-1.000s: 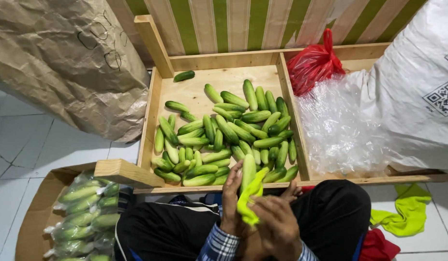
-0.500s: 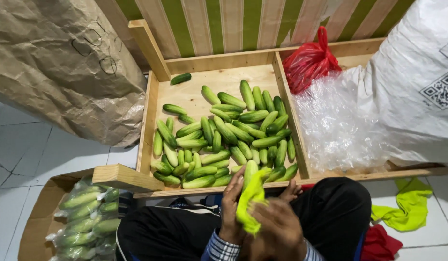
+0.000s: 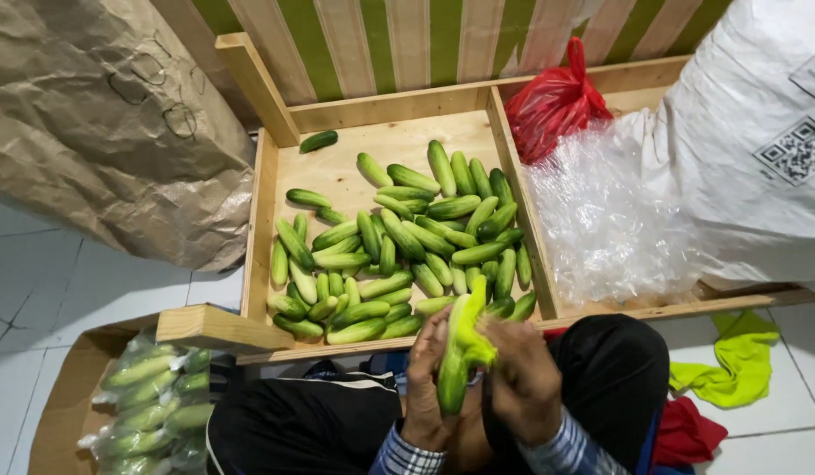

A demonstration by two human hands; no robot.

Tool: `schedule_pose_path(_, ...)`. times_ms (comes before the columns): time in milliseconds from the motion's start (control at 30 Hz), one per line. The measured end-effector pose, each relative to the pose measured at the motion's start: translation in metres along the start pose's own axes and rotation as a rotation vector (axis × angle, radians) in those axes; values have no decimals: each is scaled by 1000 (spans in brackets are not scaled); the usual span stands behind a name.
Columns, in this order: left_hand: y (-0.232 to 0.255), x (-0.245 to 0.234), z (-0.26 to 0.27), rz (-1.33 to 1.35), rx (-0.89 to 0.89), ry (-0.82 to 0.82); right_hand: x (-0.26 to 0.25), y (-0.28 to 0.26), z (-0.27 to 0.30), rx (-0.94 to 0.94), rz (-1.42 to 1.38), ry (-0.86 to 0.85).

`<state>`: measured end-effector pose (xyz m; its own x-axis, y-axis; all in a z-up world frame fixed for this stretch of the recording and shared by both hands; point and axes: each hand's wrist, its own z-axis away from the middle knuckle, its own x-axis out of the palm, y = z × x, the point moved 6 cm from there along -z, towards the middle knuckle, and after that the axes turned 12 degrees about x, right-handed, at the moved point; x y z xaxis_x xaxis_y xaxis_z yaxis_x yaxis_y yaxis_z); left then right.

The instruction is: The person sorts through a wooden bin of cucumbers and places them into plastic bags.

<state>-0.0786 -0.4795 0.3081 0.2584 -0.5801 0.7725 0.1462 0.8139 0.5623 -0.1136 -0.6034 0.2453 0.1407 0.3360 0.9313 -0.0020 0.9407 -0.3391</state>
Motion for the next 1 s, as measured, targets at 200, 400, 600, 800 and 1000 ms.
schedule_pose_path(200,-10,-8,-14,70,-6,-90,142,-30,51,-1016,1687,-273)
schedule_pose_path(400,1,11,2,124,-3,-13,129,-34,36,-925,1714,-274)
schedule_pose_path(600,-3,-11,-15,0,-14,-47,127,-20,57,-1010,1613,-283)
schedule_pose_path(800,48,39,20,-932,801,-549,117,-32,32,-914,1706,-271)
schedule_pose_path(1000,-17,-26,-25,-57,12,-144,139,-23,51,-967,1627,-206)
